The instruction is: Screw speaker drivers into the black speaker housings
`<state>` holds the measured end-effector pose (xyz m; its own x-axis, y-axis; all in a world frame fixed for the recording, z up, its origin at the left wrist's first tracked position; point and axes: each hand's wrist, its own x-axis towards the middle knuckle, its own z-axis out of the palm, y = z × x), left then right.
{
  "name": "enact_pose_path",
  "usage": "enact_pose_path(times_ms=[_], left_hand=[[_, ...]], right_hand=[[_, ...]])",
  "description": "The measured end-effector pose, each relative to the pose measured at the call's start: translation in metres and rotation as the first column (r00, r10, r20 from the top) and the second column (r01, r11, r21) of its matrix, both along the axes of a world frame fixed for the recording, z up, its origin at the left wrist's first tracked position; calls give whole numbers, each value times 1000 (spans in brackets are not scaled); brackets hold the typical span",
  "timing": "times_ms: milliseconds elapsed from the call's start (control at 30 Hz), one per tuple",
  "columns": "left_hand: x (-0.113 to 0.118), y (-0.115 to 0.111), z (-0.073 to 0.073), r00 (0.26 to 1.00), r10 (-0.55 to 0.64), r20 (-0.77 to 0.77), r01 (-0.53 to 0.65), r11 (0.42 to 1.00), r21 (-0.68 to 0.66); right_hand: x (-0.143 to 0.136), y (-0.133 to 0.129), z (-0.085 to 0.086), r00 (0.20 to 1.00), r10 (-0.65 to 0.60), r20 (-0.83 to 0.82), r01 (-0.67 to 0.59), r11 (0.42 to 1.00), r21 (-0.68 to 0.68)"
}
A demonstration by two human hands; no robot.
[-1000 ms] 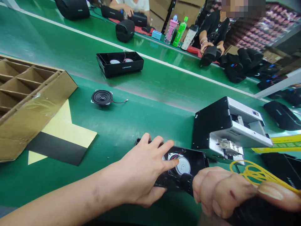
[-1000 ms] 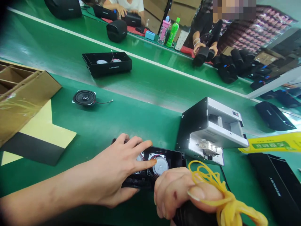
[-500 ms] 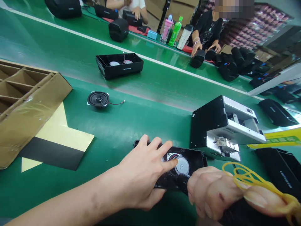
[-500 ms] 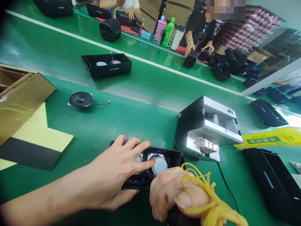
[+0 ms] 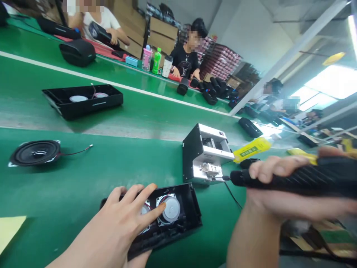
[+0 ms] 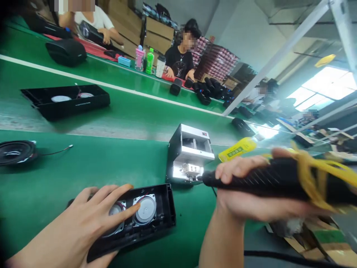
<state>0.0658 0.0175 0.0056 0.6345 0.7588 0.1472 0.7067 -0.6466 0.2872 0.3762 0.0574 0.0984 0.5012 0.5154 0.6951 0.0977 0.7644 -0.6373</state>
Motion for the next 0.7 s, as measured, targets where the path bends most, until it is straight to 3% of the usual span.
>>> enact_pose_path(times_ms=[100,200,300,433,600,700], left_hand=[[0,-1,-6,1000,21,10,-21,998,54],[-4,2,-15,1000,-17,25,15,996,87],[-6,3,-20,998,-49,31,46,994,101],[-6,2,-19,998,11,55,-16,995,99],[-13,6,-28,995,-98,15,93,977,191],[-18,8,-32,995,-98,12,92,965,246]], right_hand=[[-11,28,2,995,-46,87,42,998,45],[-19,37,-5,998,-34,53,36,999,-22],[-20,35,-10,999,-27,47,30,998,-57],[-17,33,-13,999,-12,43,15,998,-60],[-15,26,-16,998,11,54,-7,998,-67],[-15,18,-18,998,49,40,-46,996,-78]])
